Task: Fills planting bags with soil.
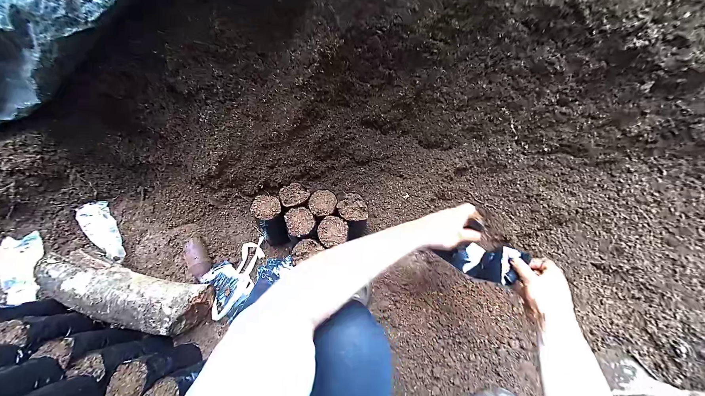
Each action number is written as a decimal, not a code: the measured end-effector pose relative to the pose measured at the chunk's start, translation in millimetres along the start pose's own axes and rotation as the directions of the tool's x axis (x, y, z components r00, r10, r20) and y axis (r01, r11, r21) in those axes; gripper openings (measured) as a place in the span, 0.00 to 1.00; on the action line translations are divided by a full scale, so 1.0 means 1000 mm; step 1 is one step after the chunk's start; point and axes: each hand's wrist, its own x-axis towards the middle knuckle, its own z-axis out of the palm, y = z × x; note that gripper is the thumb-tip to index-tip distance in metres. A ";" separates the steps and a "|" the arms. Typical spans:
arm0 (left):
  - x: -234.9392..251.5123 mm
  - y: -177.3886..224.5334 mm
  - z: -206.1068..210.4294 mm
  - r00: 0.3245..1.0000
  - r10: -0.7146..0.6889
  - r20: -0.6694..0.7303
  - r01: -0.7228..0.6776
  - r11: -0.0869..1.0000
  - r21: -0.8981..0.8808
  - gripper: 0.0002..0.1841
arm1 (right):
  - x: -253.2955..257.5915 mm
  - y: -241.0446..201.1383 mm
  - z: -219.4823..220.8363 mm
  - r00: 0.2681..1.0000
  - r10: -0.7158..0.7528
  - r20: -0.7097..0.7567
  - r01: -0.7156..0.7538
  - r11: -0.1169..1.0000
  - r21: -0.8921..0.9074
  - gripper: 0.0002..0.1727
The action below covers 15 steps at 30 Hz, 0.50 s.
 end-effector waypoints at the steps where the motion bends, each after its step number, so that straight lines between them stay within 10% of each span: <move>1: -0.003 -0.001 -0.014 0.999 -0.041 0.011 0.041 0.999 0.011 0.21 | 0.002 -0.003 -0.003 1.000 0.012 0.011 -0.012 1.000 -0.010 0.21; 9: -0.064 -0.038 -0.079 0.915 -0.347 -0.205 0.243 0.880 -0.407 0.10 | 0.028 0.026 0.008 0.997 0.071 0.016 -0.070 0.996 -0.057 0.21; 15: -0.134 -0.060 -0.113 0.690 -0.467 -0.553 0.109 0.822 -0.559 0.10 | 0.032 0.124 -0.017 0.985 0.164 0.047 -0.146 0.952 -0.269 0.22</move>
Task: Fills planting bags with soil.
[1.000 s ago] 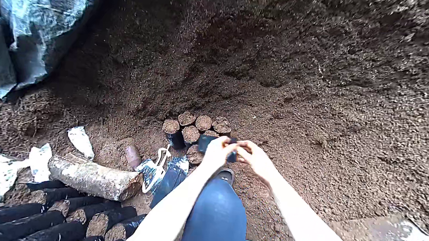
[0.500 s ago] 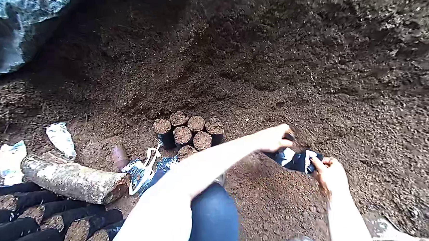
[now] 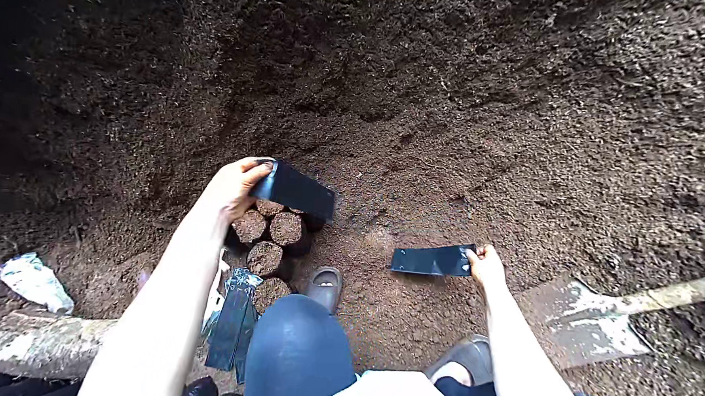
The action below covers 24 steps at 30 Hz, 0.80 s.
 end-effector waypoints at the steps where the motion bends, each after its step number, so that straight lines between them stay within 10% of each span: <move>1: -0.003 0.003 -0.004 0.999 -0.001 -0.054 0.001 1.000 -0.004 0.09 | -0.002 0.007 -0.002 0.996 -0.030 0.090 0.029 1.000 0.007 0.22; 7: -0.009 0.014 0.037 0.986 -0.116 -0.115 0.113 0.993 -0.031 0.11 | -0.054 0.005 0.062 0.648 -0.045 0.760 0.206 0.971 -0.119 0.25; 15: -0.008 0.008 0.112 0.975 -0.176 0.135 0.177 0.984 0.001 0.12 | -0.131 0.054 0.162 0.267 0.108 0.958 0.576 0.779 -0.249 0.25; 20: -0.015 0.011 0.144 0.984 -0.048 0.173 0.025 0.991 0.133 0.06 | -0.094 -0.028 0.096 0.680 -0.130 0.721 0.318 0.939 -0.130 0.29; 24: -0.017 -0.014 0.178 0.962 0.064 0.266 -0.148 0.938 0.313 0.10 | -0.088 -0.115 0.037 0.911 -0.249 0.328 0.072 0.881 0.468 0.28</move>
